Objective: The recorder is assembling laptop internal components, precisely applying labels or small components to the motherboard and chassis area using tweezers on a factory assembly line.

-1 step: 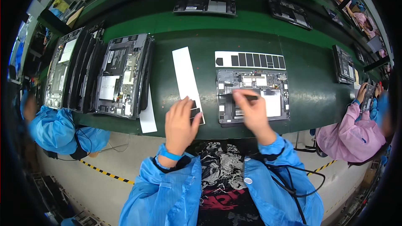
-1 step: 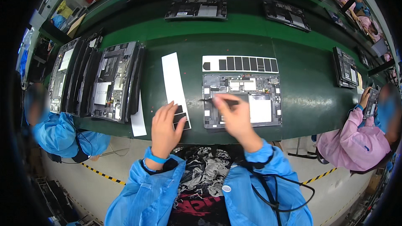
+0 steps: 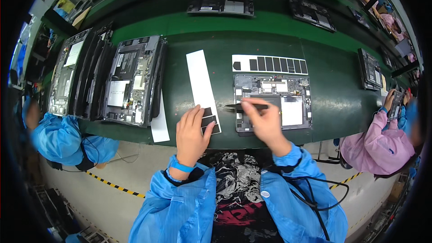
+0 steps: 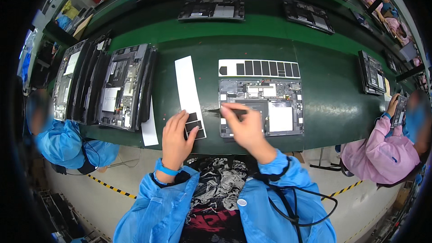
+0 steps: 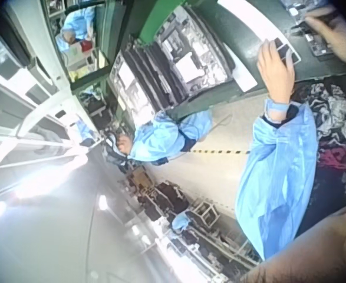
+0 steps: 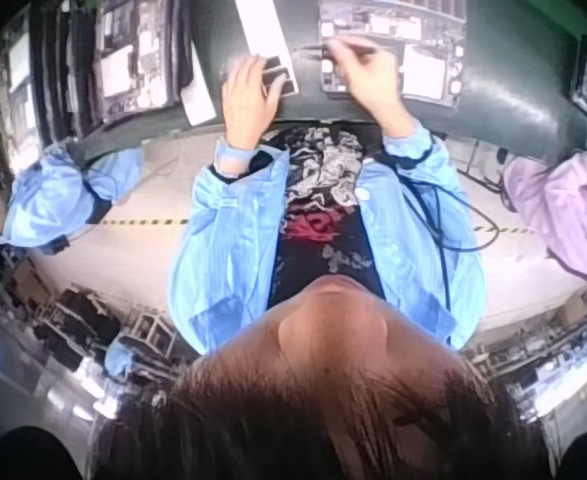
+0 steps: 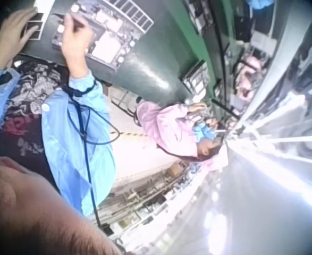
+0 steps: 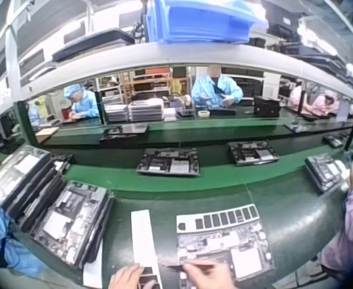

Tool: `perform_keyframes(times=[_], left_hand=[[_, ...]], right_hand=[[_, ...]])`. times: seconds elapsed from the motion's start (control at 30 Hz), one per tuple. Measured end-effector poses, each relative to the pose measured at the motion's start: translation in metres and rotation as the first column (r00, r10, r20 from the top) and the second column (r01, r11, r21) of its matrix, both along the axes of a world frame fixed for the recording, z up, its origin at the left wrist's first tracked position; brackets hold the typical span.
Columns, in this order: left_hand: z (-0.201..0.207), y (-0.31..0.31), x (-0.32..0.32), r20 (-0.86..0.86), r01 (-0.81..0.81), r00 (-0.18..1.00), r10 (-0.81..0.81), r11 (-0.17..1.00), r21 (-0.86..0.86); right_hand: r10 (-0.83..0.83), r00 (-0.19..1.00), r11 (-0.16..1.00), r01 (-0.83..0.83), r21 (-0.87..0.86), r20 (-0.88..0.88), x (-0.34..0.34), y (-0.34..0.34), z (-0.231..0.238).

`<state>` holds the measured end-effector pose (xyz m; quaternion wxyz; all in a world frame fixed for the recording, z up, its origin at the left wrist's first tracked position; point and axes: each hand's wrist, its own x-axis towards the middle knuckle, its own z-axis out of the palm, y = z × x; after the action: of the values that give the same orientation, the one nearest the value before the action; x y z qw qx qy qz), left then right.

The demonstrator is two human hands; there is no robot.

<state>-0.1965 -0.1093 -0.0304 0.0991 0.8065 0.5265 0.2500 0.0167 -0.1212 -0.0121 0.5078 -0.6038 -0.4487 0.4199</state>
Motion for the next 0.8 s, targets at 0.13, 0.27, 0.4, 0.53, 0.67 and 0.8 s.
perform_keyframes(times=[0.13,0.27,0.4,0.53,0.67,0.8], left_hand=[[-0.011,-0.009,-0.001,-0.038,-0.007,0.999,0.008,0.999,0.033],[-0.015,-0.012,0.002,-0.092,-0.027,0.995,0.031,0.998,0.052],[-0.014,-0.012,0.005,-0.174,-0.034,0.984,0.045,0.997,0.065],[-0.01,-0.013,0.003,-0.197,-0.031,0.979,0.045,0.997,0.072],[-0.012,-0.012,0.003,-0.186,-0.033,0.982,0.046,0.997,0.074],[-0.013,-0.012,0.003,-0.185,-0.032,0.982,0.045,0.997,0.074]], right_hand=[[0.022,0.92,0.961,-0.127,0.244,0.39,-0.031,0.021,-0.013],[0.011,0.908,0.974,-0.105,0.202,0.418,-0.038,0.022,-0.023],[0.018,0.926,0.987,-0.077,0.142,0.377,-0.039,0.022,-0.026],[-0.038,0.994,0.999,0.037,0.013,0.107,-0.042,0.02,-0.02],[-0.054,0.931,0.981,-0.018,0.194,0.36,-0.041,0.023,-0.029],[-0.007,0.926,0.981,-0.067,0.184,0.377,-0.041,0.025,-0.026]])
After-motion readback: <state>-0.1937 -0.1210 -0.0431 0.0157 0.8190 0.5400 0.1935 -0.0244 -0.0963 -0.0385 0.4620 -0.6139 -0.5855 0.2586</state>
